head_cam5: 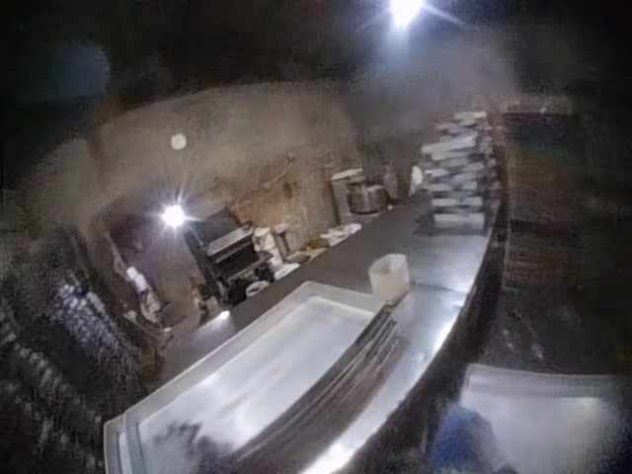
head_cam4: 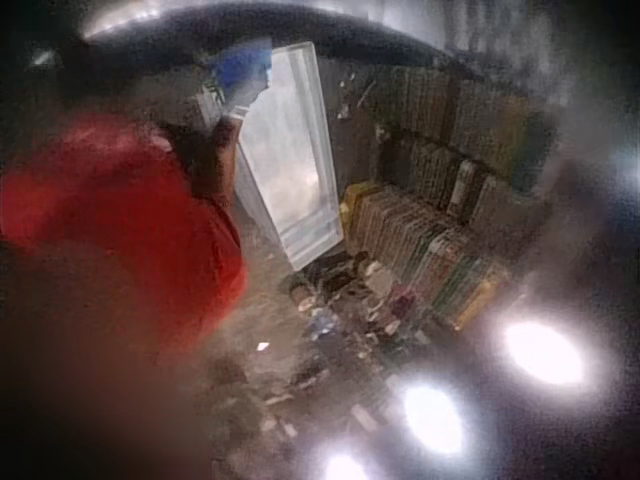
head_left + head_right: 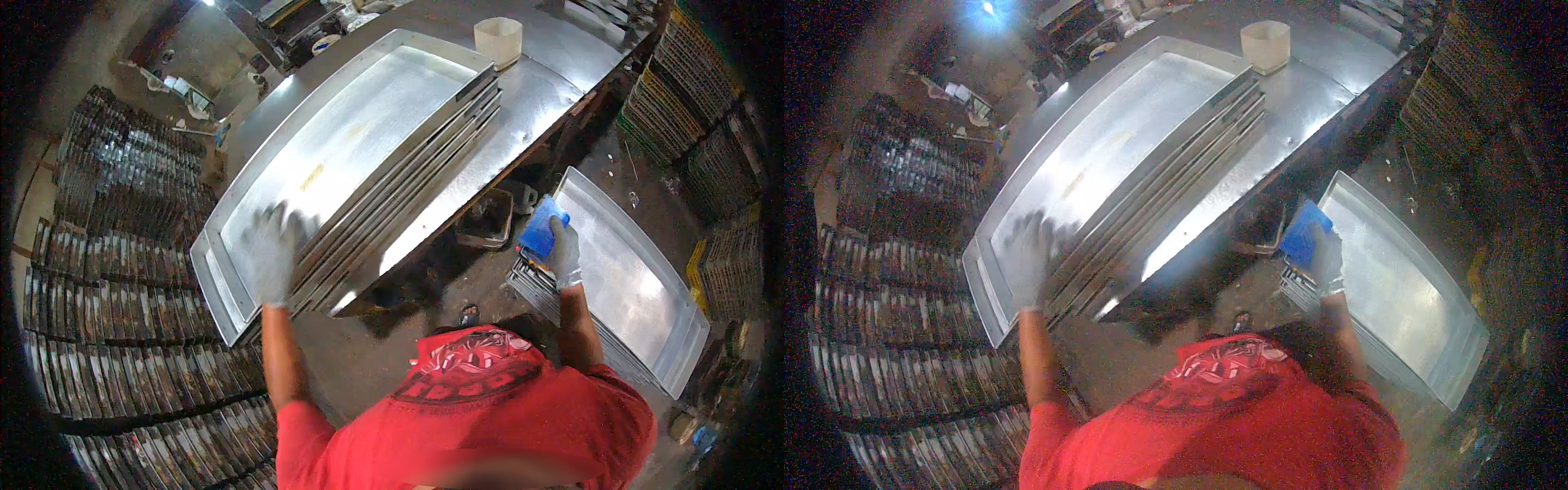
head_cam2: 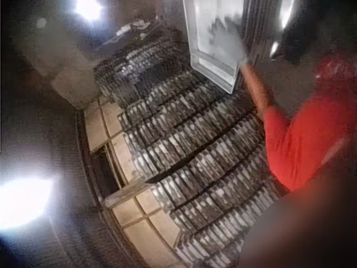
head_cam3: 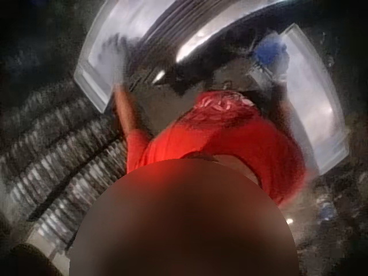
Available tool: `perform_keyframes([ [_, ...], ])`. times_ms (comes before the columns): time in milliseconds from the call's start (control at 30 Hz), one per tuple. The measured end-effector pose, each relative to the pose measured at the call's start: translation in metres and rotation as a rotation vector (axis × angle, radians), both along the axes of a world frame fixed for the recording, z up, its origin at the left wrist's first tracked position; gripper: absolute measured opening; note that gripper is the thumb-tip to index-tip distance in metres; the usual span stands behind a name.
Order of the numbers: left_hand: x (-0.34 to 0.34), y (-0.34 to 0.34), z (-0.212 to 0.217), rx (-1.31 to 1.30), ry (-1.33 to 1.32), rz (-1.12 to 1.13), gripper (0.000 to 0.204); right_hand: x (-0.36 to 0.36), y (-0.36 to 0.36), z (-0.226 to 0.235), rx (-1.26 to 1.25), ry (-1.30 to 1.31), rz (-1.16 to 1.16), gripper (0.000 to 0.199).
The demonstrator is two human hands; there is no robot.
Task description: The person wipes the interior and exterior surfaces of rectangular metal trays using a blue sponge and a cloth. They repeatedly pick up trays from a stack, clean them, and place them back on the stack.
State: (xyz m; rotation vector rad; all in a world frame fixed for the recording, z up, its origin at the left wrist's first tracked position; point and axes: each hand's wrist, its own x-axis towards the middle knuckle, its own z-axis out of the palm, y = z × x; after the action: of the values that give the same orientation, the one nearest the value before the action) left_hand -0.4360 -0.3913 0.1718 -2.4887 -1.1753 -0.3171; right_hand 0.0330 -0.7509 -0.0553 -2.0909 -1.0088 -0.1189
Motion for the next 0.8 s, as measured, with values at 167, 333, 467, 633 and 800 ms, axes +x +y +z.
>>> perform_keyframes([
  [167,0.184,0.041,0.039,-0.178,-0.538,-0.468,0.05,-0.026,-0.025,0.075,0.309,0.736,-0.18,0.038],
  [333,0.283,0.037,-0.003,-0.39,-0.072,-0.361,0.036,-0.048,-0.127,0.088,0.378,0.793,-0.454,0.046],
  [467,0.29,0.052,-0.018,-0.331,-0.168,-0.448,0.032,-0.044,-0.231,0.02,0.532,0.87,-0.663,0.042],
  [633,0.311,-0.05,-0.002,-0.217,-0.363,-0.312,0.035,-0.038,-0.249,0.011,0.747,1.076,-0.693,0.034],
  [800,0.392,-0.322,-0.079,-0.671,-0.464,-1.157,0.057,-0.039,-0.187,0.102,0.355,0.771,-0.401,0.035],
])
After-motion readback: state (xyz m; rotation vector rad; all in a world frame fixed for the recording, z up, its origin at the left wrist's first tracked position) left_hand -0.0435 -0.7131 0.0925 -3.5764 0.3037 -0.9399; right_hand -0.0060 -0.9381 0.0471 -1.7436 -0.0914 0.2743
